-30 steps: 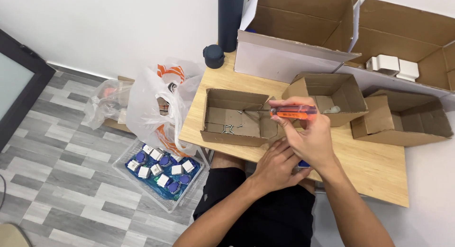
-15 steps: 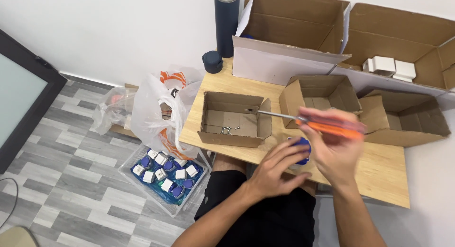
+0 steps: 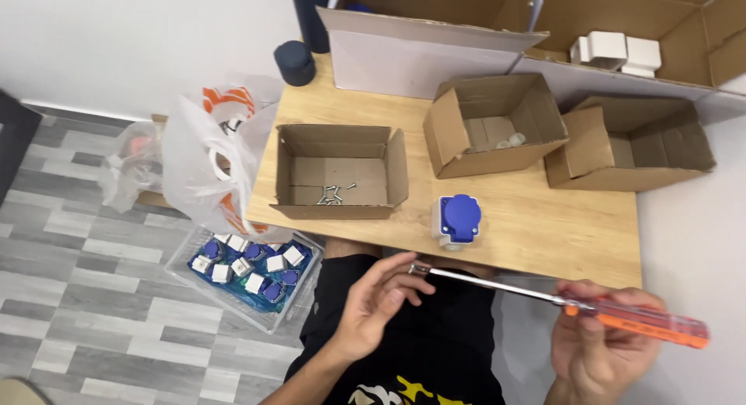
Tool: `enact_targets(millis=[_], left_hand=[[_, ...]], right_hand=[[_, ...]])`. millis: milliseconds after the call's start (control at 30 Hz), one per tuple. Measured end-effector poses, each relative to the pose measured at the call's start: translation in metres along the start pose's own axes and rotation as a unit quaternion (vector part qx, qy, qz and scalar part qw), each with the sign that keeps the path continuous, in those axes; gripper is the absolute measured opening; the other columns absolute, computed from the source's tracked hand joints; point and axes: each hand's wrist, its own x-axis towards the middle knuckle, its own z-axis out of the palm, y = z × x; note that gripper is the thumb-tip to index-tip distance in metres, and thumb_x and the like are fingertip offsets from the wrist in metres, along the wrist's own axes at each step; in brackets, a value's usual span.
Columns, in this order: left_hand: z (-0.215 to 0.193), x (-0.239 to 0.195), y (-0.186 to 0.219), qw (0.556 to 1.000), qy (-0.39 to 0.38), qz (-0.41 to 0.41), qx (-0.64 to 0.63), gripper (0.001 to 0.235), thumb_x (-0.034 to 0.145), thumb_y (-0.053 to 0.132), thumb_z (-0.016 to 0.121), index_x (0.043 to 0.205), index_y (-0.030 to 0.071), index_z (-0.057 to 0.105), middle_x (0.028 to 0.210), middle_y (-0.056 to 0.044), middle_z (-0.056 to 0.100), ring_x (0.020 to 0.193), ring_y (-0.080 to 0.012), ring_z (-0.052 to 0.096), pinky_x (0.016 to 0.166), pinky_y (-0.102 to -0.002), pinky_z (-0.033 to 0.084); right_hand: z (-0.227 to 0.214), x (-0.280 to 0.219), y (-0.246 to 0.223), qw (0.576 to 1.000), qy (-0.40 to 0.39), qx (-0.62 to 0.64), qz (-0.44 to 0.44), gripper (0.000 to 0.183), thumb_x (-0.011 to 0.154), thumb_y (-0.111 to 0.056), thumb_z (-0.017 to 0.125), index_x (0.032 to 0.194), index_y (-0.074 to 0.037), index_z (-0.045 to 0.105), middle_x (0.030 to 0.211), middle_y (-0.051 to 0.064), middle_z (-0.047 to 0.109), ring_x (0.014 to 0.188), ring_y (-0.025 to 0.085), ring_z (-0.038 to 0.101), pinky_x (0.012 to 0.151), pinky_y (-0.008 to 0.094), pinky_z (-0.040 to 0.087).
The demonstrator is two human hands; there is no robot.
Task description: Assembling electrical socket units by fitting plastic housings and internal components together using a screwdriver.
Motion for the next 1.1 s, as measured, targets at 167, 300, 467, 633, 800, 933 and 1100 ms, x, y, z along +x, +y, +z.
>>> enact_targets(millis=[167,300,467,633,800,933,1100], left_hand=[[-0.014,-0.003,-0.004,0.999,-0.022,-0.035,0.03,0.046,0.112,0.019,0.065,0.151,-0.004,0.058,0.118,-0.024,0.078,0.11,-0.0325,0.08,0.081,-0.032,0.062],[-0.018,-0.005,-0.011,0.997,-0.009,-0.057,0.058,0.035,0.109,0.016,0.067,0.138,-0.005,0.07,0.118,-0.024,0.079,0.103,-0.0318,0.083,0.074,-0.027,0.061],[-0.023,-0.006,-0.014,0.992,0.014,-0.086,0.093,0.02,0.104,0.008,0.074,0.119,-0.003,0.079,0.101,-0.017,0.083,0.092,-0.0241,0.086,0.068,-0.023,0.062],[-0.032,-0.01,-0.012,0.987,0.021,-0.089,0.134,0.018,0.1,0.009,0.08,0.115,0.001,0.076,0.092,-0.015,0.086,0.089,-0.0218,0.087,0.07,-0.024,0.066],[-0.038,-0.006,-0.005,0.989,0.008,-0.067,0.135,0.016,0.099,0.005,0.08,0.111,-0.002,0.072,0.092,-0.019,0.086,0.089,-0.0223,0.086,0.071,-0.023,0.064],[-0.043,-0.011,0.006,0.973,0.001,-0.113,0.2,0.015,0.097,0.008,0.082,0.109,0.001,0.077,0.092,-0.012,0.087,0.09,-0.0177,0.087,0.084,-0.023,0.068],[-0.059,-0.013,0.009,0.958,-0.04,-0.151,0.24,0.018,0.097,0.012,0.081,0.114,0.005,0.078,0.097,-0.008,0.088,0.092,-0.0151,0.087,0.09,-0.025,0.07]], right_hand=[[-0.018,-0.022,0.013,0.997,-0.005,0.021,0.081,0.041,0.101,-0.005,0.074,0.136,-0.008,0.053,0.12,0.027,0.075,0.109,0.033,0.079,0.119,0.058,0.061],[-0.006,-0.023,0.01,0.996,-0.012,-0.011,0.089,0.037,0.1,-0.005,0.075,0.132,-0.011,0.056,0.106,0.023,0.075,0.1,0.029,0.08,0.115,0.057,0.064],[-0.007,-0.025,0.008,0.993,-0.043,-0.007,0.109,0.037,0.101,-0.004,0.075,0.132,-0.011,0.057,0.106,0.021,0.077,0.099,0.026,0.08,0.116,0.058,0.063],[-0.025,-0.035,0.016,0.991,-0.046,-0.019,0.121,0.04,0.1,-0.005,0.075,0.133,-0.01,0.054,0.116,0.027,0.075,0.102,0.031,0.079,0.115,0.059,0.064],[-0.015,-0.028,0.012,0.99,-0.079,-0.028,0.112,0.039,0.098,-0.005,0.076,0.129,-0.01,0.053,0.113,0.024,0.074,0.112,0.035,0.077,0.114,0.061,0.065],[-0.006,-0.026,0.001,0.981,-0.15,-0.067,0.104,0.034,0.1,-0.003,0.071,0.128,-0.01,0.053,0.108,0.028,0.073,0.108,0.038,0.08,0.11,0.059,0.07],[0.007,-0.019,-0.009,0.962,-0.215,-0.105,0.128,0.03,0.098,-0.001,0.071,0.121,-0.011,0.054,0.112,0.024,0.078,0.109,0.042,0.084,0.104,0.055,0.074]])
